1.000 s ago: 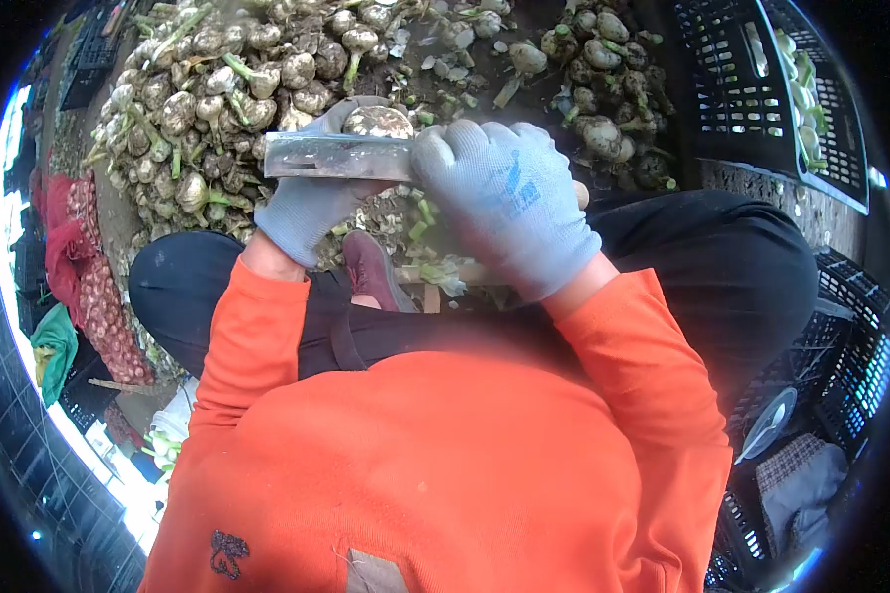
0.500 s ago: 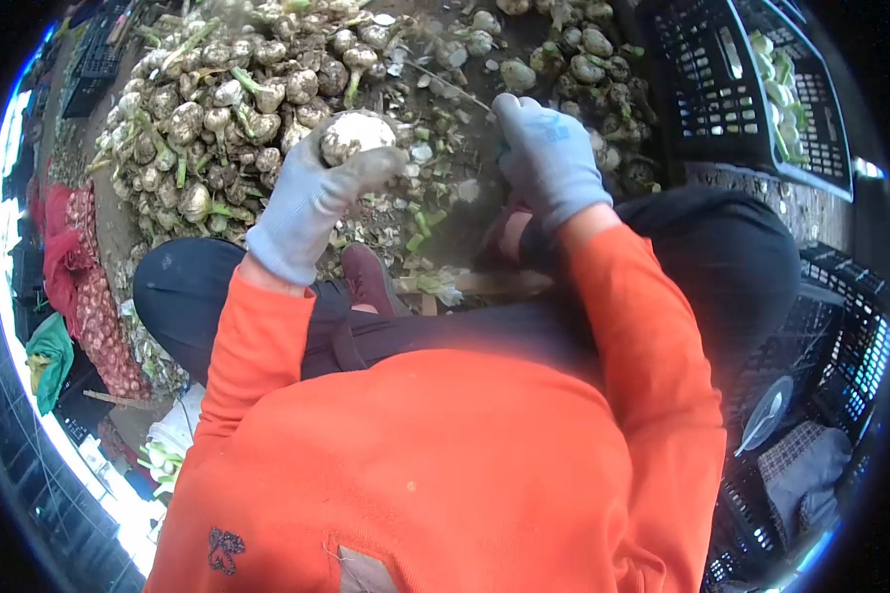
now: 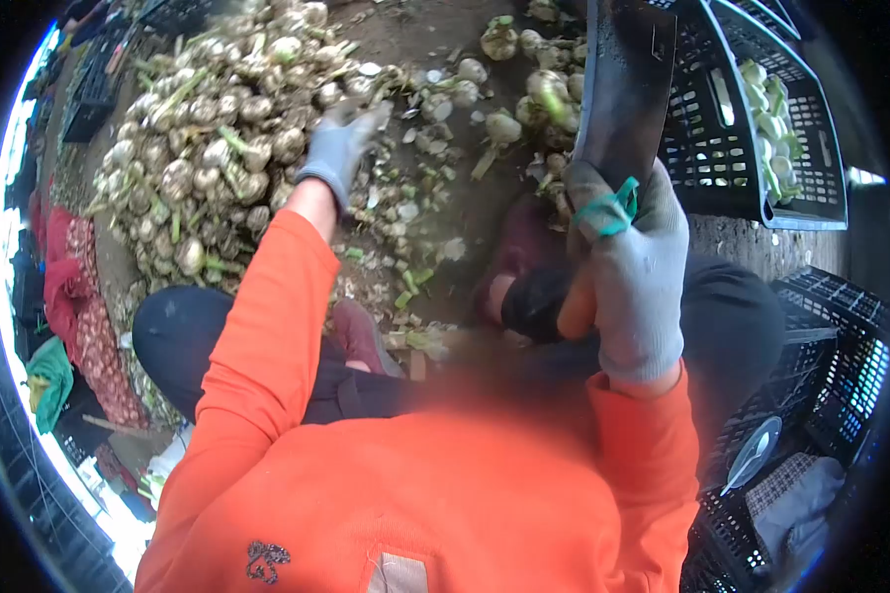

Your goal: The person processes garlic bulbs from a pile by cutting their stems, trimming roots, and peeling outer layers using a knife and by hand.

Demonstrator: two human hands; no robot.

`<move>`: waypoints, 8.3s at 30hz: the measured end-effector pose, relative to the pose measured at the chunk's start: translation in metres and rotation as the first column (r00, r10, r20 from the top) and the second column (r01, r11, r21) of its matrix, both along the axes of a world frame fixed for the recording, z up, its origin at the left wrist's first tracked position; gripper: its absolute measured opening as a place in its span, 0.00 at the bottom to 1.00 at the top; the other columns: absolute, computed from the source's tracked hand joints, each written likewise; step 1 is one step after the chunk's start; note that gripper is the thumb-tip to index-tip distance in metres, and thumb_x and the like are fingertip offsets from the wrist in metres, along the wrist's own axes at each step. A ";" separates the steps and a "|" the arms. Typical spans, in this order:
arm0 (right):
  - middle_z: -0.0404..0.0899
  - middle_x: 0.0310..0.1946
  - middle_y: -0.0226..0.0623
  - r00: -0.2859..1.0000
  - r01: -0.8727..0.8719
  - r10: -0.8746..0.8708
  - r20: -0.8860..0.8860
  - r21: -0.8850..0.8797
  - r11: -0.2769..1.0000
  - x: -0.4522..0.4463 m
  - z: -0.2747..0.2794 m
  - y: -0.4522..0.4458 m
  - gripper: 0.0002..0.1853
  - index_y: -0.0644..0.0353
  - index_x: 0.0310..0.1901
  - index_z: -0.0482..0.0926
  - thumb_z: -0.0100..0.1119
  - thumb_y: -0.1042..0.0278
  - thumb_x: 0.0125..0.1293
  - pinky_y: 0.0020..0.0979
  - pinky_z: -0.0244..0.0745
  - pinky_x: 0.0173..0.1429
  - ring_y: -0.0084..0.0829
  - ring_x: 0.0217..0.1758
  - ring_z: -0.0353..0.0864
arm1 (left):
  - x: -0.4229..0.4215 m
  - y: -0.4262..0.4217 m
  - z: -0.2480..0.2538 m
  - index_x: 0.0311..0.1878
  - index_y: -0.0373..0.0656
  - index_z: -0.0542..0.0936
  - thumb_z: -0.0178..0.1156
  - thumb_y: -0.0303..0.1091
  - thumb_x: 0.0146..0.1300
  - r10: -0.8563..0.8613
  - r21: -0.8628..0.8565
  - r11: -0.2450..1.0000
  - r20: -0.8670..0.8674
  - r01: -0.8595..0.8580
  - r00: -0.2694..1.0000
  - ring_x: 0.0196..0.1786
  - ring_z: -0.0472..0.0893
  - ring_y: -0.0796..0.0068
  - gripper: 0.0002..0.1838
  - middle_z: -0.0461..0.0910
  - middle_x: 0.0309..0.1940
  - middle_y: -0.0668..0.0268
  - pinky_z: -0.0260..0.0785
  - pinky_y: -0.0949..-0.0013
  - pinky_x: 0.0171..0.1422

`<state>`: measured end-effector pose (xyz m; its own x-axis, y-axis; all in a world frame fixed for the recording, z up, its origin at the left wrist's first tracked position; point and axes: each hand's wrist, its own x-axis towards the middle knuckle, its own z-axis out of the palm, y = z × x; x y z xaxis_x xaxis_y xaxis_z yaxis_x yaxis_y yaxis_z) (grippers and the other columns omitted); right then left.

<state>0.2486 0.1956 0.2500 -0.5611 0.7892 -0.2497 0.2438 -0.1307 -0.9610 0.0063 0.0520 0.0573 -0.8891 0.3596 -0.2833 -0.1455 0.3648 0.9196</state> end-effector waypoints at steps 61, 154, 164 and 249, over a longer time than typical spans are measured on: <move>0.75 0.27 0.31 0.740 -0.485 0.520 0.427 0.874 -0.027 -0.025 -0.074 -0.048 0.08 0.52 0.36 0.73 0.59 0.64 0.56 0.36 0.73 0.36 0.34 0.31 0.80 | 0.112 -0.104 0.106 0.46 0.47 0.82 0.68 0.41 0.59 -0.571 -0.072 0.788 -0.455 0.611 0.683 0.44 0.84 0.72 0.14 0.85 0.41 0.71 0.72 0.65 0.57; 0.81 0.37 0.54 0.654 -0.735 0.510 0.559 0.309 0.603 -0.001 -0.092 -0.048 0.07 0.62 0.39 0.73 0.56 0.71 0.60 0.48 0.73 0.46 0.56 0.43 0.79 | 0.092 -0.082 0.162 0.45 0.38 0.82 0.63 0.35 0.68 -0.211 -0.069 0.977 -0.487 0.203 0.848 0.33 0.75 0.85 0.10 0.79 0.34 0.72 0.70 0.80 0.40; 0.80 0.33 0.30 0.890 -0.449 0.456 0.026 -0.136 0.883 -0.015 -0.102 -0.061 0.17 0.66 0.50 0.78 0.60 0.67 0.62 0.24 0.72 0.41 0.18 0.34 0.74 | 0.112 -0.073 0.128 0.51 0.37 0.79 0.65 0.34 0.63 -0.062 0.423 0.901 0.349 -0.098 0.935 0.45 0.80 0.79 0.16 0.82 0.44 0.66 0.75 0.76 0.50; 0.79 0.35 0.48 0.638 -0.770 0.473 0.608 0.485 0.414 0.004 -0.081 -0.043 0.13 0.59 0.43 0.74 0.62 0.73 0.55 0.44 0.73 0.42 0.50 0.40 0.80 | 0.113 -0.088 0.165 0.57 0.35 0.78 0.67 0.29 0.62 -0.166 0.175 0.973 0.094 0.148 0.982 0.48 0.80 0.79 0.20 0.83 0.47 0.63 0.72 0.76 0.56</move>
<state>0.2527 0.1528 0.1694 -0.9600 0.2554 -0.1149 0.2772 0.8084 -0.5193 0.1190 -0.0357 0.2221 -0.7853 0.5426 -0.2981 -0.1999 0.2336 0.9516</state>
